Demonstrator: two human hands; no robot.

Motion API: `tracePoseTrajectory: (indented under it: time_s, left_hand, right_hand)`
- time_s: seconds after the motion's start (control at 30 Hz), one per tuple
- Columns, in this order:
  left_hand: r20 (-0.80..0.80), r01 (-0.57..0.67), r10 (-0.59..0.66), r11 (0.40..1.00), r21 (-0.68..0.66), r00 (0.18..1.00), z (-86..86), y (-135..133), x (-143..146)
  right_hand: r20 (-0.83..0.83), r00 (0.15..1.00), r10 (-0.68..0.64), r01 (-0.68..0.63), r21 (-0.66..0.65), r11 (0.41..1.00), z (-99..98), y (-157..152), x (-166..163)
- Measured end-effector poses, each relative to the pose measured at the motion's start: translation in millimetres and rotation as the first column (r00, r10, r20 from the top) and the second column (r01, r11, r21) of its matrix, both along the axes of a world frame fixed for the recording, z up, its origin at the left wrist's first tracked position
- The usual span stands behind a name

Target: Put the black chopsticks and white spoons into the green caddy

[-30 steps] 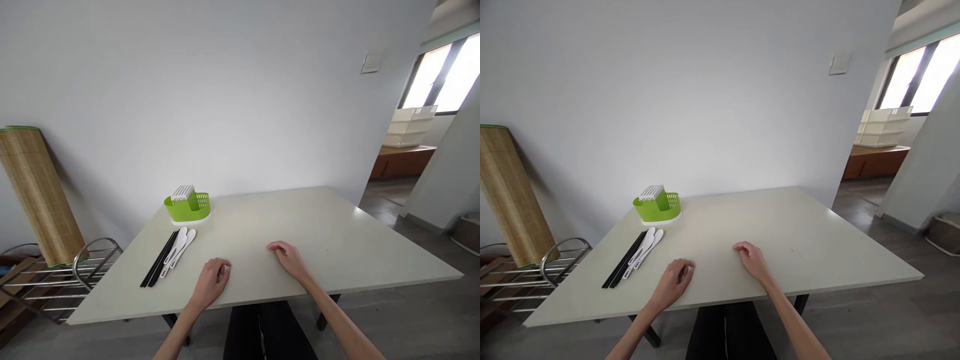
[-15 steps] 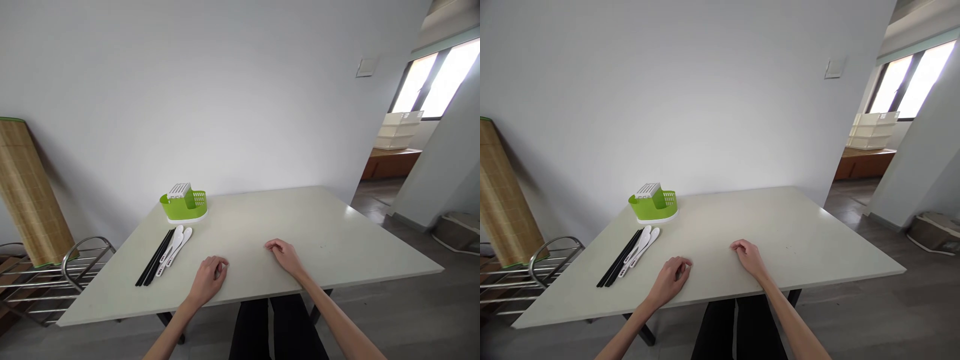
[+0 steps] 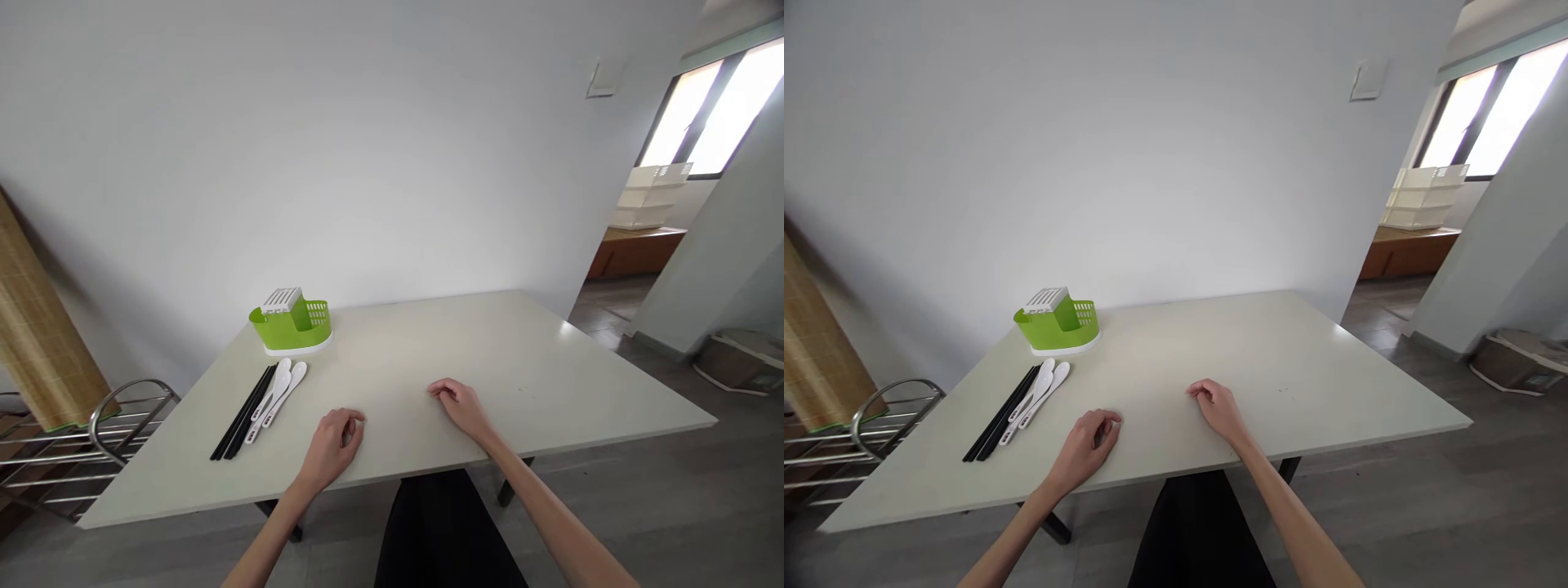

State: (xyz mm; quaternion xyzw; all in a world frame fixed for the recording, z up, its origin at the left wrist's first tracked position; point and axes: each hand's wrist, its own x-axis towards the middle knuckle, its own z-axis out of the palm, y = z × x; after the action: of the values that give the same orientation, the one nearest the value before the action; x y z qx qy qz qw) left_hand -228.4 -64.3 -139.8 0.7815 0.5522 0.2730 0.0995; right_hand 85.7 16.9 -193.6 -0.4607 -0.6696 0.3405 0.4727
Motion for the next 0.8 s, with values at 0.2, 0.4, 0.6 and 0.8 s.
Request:
tracePoseTrajectory:
  time_s: [0.2, 0.4, 0.6, 0.8]
  left_hand:
    - [0.007, -0.004, 0.004, 1.000, -0.018, 1.000, -0.7, 0, 0]
    - [0.006, -0.015, 0.015, 1.000, -0.021, 1.000, 1.6, -4, 2]
    - [0.071, -0.011, 0.020, 0.993, -0.114, 0.997, 25.9, 0, -12]
    - [0.154, -0.501, 0.480, 0.853, 0.149, 0.863, 87.0, 51, -82]
  right_hand:
    - [0.002, 1.000, 0.017, -0.017, -0.006, 1.000, -1.2, 0, 1]
    - [0.008, 1.000, 0.015, -0.015, -0.016, 1.000, -1.5, -3, 2]
    - [0.019, 1.000, 0.022, -0.021, -0.019, 1.000, -1.3, -7, 2]
    - [0.066, 0.997, 0.044, -0.040, -0.059, 0.997, 2.0, -11, 3]
